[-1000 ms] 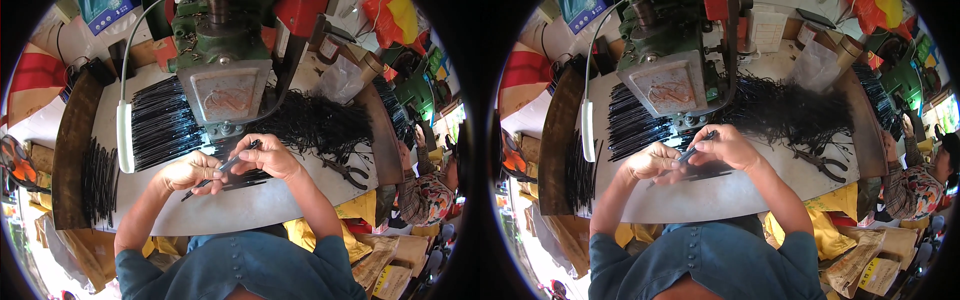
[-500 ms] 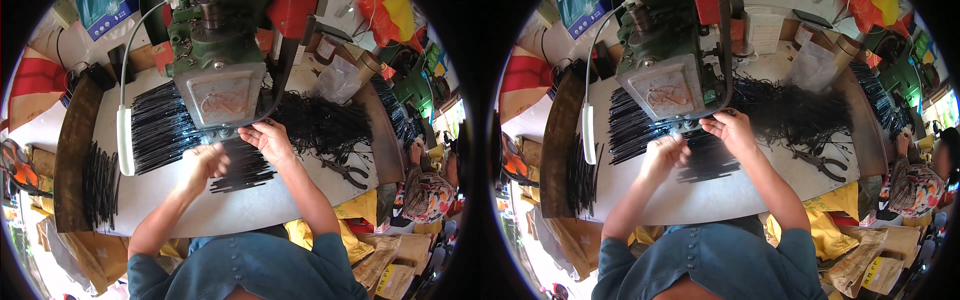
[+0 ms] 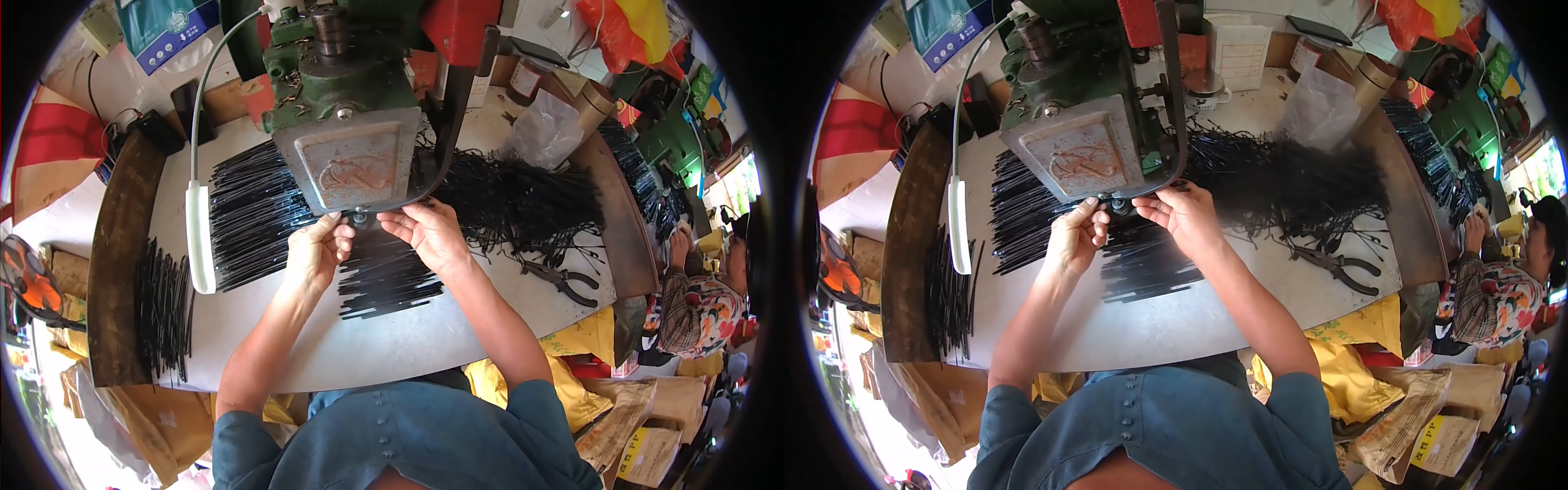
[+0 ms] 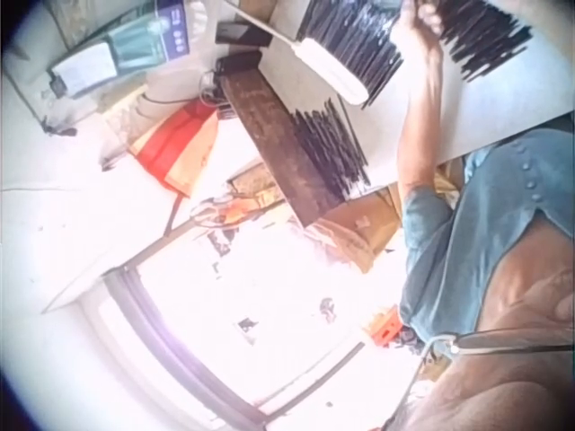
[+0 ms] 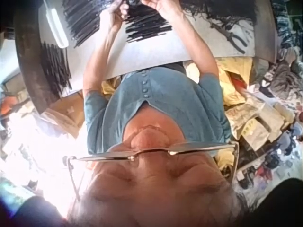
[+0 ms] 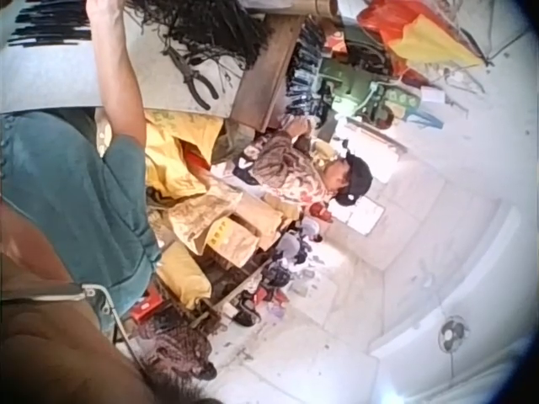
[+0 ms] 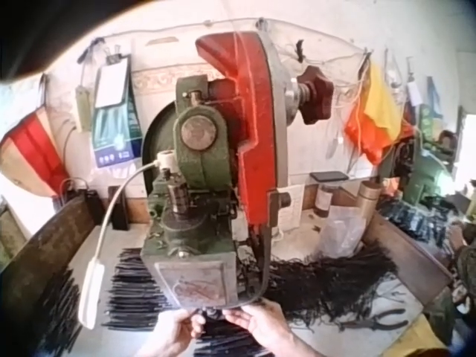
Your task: The person fabricates small black plastic and wire parts using a manual press machine.
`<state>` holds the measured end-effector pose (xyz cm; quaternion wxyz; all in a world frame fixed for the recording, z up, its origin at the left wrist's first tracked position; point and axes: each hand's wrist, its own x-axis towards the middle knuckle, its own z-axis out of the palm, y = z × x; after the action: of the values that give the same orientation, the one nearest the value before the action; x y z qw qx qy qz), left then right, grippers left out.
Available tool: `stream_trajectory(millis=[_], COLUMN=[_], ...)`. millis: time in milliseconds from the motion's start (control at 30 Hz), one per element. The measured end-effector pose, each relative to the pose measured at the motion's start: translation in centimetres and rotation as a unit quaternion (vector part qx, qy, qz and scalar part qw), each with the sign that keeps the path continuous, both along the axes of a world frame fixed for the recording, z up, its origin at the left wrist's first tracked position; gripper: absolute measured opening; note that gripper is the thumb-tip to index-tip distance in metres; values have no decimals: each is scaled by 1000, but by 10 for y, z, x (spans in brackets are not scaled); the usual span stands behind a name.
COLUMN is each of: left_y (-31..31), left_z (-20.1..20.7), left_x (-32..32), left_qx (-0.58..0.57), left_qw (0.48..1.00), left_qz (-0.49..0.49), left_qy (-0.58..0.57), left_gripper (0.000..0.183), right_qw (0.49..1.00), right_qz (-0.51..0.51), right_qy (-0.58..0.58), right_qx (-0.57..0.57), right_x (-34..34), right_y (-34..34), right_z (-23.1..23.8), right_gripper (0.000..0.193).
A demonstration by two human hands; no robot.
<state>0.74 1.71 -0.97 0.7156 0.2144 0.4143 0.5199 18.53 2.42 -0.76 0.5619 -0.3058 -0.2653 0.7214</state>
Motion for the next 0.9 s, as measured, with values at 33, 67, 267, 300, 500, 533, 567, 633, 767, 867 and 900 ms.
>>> stream_trajectory(millis=[33,67,267,300,500,533,567,633,767,867,900], left_y=[-3,-5,-9,-10,-10,-9,-8,-8,-4,-3,-3], left_z=[1,2,-1,-2,-6,-8,-9,-7,-2,-2,-1], left_x=[2,5,11,11,10,8,6,5,10,3,-4], left_qx=[-13,-26,-17,-17,10,18,27,20,18,25,19], left_qw=[1000,999,999,999,999,999,999,999,1000,998,998], left_qz=[12,25,40,40,44,39,33,28,0,-24,-21], left_qy=[-8,-16,-23,-23,-10,-9,-8,-11,-6,48,63], left_gripper=[18,19,21,21,20,20,20,20,20,20,20], right_qw=[1000,1000,999,999,998,998,998,999,999,994,987], right_qz=[-8,-9,-43,-46,-44,-45,-44,-38,-19,30,55], right_qy=[-3,-3,2,-4,-19,-22,-22,-22,-18,-93,-148], right_qx=[-4,-4,-16,-20,-28,-31,-31,-24,-27,-43,-37], right_x=[-1,-1,-4,-4,-5,-6,-7,-6,6,16,19], right_y=[-1,-1,-5,-6,-7,-7,-7,-6,-6,-8,-13], right_z=[0,-2,-1,-1,-1,0,0,-2,-6,-7,4], right_gripper=[14,14,11,11,9,11,11,12,11,21,36])
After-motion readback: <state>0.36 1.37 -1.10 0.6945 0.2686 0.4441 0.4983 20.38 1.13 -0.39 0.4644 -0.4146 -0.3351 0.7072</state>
